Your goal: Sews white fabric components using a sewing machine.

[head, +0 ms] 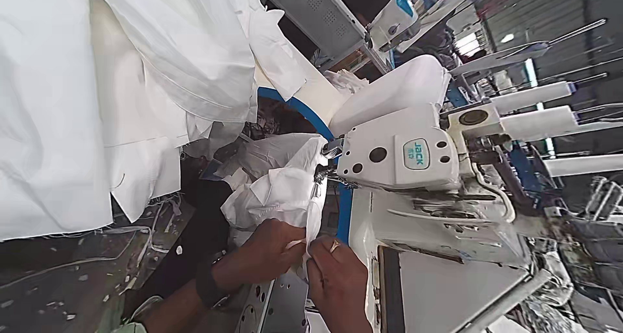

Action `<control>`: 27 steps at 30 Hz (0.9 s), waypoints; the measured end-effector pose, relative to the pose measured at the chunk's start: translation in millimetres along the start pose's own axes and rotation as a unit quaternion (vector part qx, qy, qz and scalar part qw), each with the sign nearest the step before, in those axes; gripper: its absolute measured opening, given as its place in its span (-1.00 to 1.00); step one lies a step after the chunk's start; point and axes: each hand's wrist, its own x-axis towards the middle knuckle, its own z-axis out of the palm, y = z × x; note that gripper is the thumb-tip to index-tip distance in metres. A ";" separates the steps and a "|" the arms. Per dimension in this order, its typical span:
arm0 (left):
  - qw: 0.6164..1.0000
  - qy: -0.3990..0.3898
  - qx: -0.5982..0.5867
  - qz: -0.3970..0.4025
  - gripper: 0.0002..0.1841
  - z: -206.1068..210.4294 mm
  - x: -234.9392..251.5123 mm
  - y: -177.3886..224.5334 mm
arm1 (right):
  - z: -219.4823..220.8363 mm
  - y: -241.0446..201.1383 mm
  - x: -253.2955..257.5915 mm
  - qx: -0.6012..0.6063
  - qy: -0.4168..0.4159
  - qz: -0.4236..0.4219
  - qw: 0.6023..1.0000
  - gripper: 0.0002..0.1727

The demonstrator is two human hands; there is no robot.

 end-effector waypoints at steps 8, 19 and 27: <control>0.961 0.195 0.187 0.056 -0.71 22.7 -2.0 3.6 | 12.7 5.4 -2.3 -0.090 -0.008 0.057 0.994 -0.87; 0.946 0.168 0.267 0.067 -0.74 -36.4 -3.7 28.3 | -24.2 31.7 -48.3 0.111 0.018 0.159 0.981 -0.71; 0.922 0.273 0.243 0.130 -0.73 62.9 -39.2 -2.1 | -21.0 -25.9 -37.5 -0.064 -0.049 0.011 0.997 -0.89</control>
